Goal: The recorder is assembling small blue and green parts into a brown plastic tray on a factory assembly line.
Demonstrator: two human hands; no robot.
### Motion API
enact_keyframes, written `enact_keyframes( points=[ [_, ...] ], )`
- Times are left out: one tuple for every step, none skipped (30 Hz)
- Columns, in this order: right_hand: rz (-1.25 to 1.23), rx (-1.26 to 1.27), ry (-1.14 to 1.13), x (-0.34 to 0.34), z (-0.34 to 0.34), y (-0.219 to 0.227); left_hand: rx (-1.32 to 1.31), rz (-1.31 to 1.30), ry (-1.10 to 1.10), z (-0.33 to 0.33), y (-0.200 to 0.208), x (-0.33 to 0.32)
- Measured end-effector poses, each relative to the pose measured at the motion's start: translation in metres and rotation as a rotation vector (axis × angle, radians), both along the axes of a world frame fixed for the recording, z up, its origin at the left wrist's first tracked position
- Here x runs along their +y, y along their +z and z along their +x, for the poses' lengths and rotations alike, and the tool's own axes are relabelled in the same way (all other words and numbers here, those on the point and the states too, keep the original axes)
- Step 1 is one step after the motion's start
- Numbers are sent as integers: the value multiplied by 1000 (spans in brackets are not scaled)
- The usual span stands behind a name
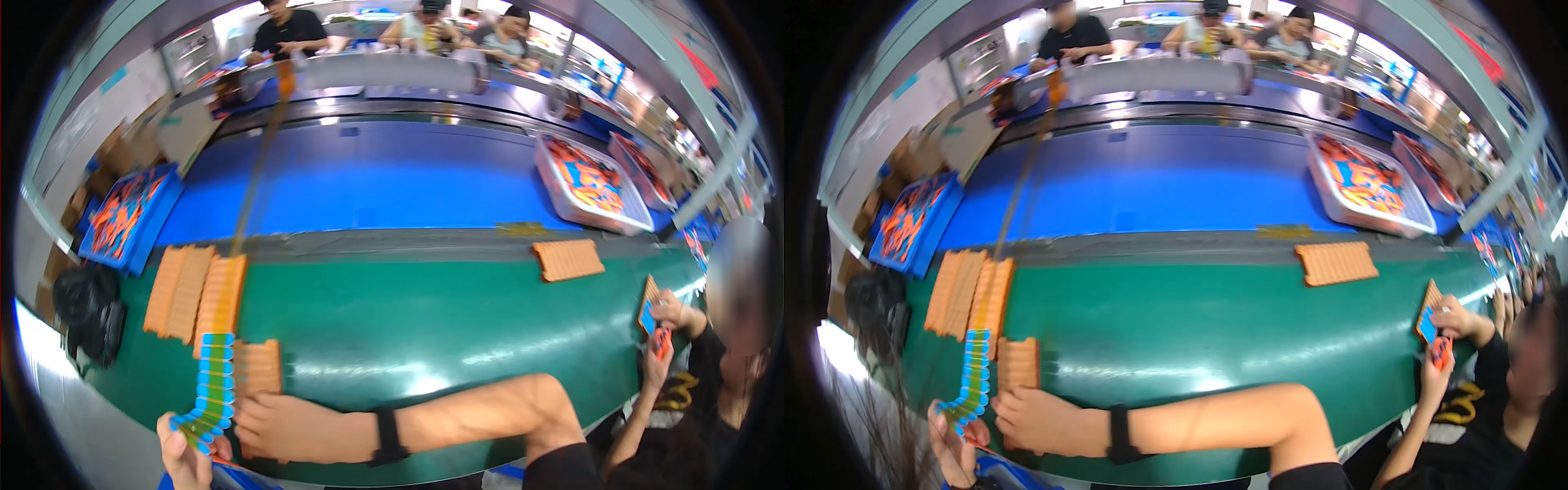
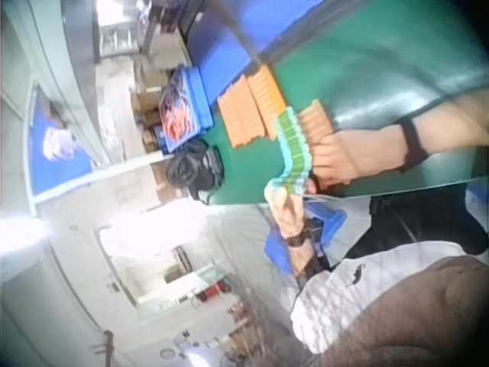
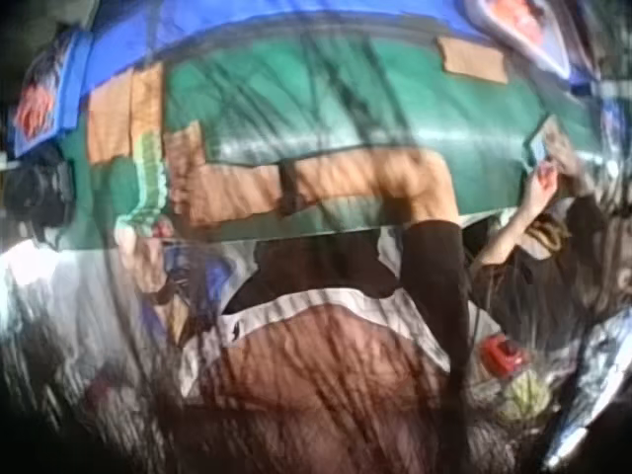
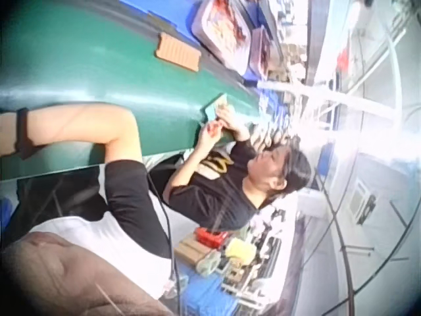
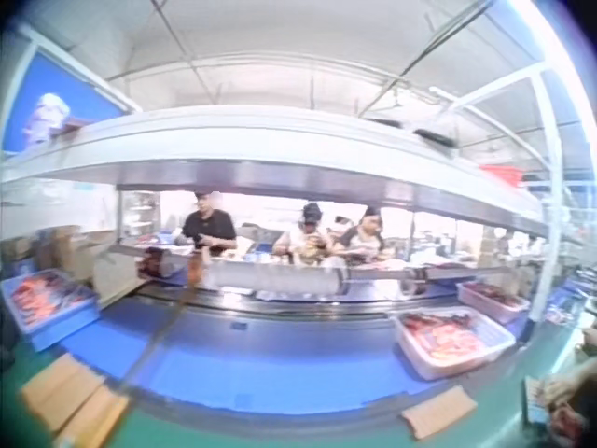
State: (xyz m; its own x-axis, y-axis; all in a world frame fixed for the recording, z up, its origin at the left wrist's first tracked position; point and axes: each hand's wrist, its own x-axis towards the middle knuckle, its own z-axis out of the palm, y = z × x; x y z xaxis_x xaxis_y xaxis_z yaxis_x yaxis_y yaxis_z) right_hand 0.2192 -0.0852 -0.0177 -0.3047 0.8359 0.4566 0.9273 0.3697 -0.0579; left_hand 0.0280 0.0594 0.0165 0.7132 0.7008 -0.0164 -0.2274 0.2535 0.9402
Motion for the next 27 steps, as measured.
enact_keyframes(
  points=[
    [16,43,22,6,0,-12,-2,7,-40,0,-3,14],
    [33,80,38,11,6,-22,-74,65,-338,-9,-13,39],
    [-121,77,88,14,11,-22,-142,120,-626,-15,-21,55],
    [-116,77,57,10,16,-19,-145,122,-657,-15,-18,59],
    [-146,-12,10,6,19,-14,18,-104,-646,-17,-10,63],
    [-174,-98,-30,2,19,-6,188,-321,-618,-21,-7,65],
    [-206,-189,-75,-4,21,0,175,-11,-196,-21,-19,41],
    [-196,-194,-98,-13,23,5,168,2,-217,-30,-27,49],
    [-236,-166,-219,-24,24,9,245,-306,-314,-41,-34,66],
    [-306,-128,-341,-35,30,9,335,-645,-412,-35,-47,77],
    [-337,-153,-433,-51,37,3,343,-663,-437,-25,-64,89],
    [-347,-183,-510,-70,45,17,405,-612,-524,-19,-62,91],
    [-401,-259,-601,-88,53,37,469,-553,-605,-13,-54,91],
    [-344,-302,-746,-105,59,38,526,-493,-703,-1,-47,90],
    [-454,-297,-850,-115,65,43,587,-436,-792,11,-39,87],
    [-572,-293,-957,-127,73,49,645,-380,-888,26,-32,83],
    [-584,-291,-968,-140,80,49,703,-324,-980,39,-26,79],
    [-620,-273,-1086,-155,89,46,757,-266,-1074,54,-17,72],
    [-637,-267,-1210,-172,93,49,796,-187,-1165,65,-1,63],
    [-623,-283,-1292,-188,98,46,835,-105,-1249,72,17,49],
    [-685,-251,-1346,-205,102,52,805,-166,-1177,84,29,31],
    [-744,-211,-1378,-214,111,54,807,-168,-1181,88,31,27],
    [-720,-133,-1438,-220,117,53,748,-220,-1130,91,32,25],
    [-691,-52,-1494,-227,123,53,689,-269,-1074,94,34,24],
    [-731,-112,-1491,-238,125,60,697,-157,-1133,102,31,30],
    [-725,-178,-1545,-248,132,51,697,-156,-1134,103,33,30],
    [-742,-270,-1616,-259,135,45,685,-170,-1072,108,35,27]
  ],
)
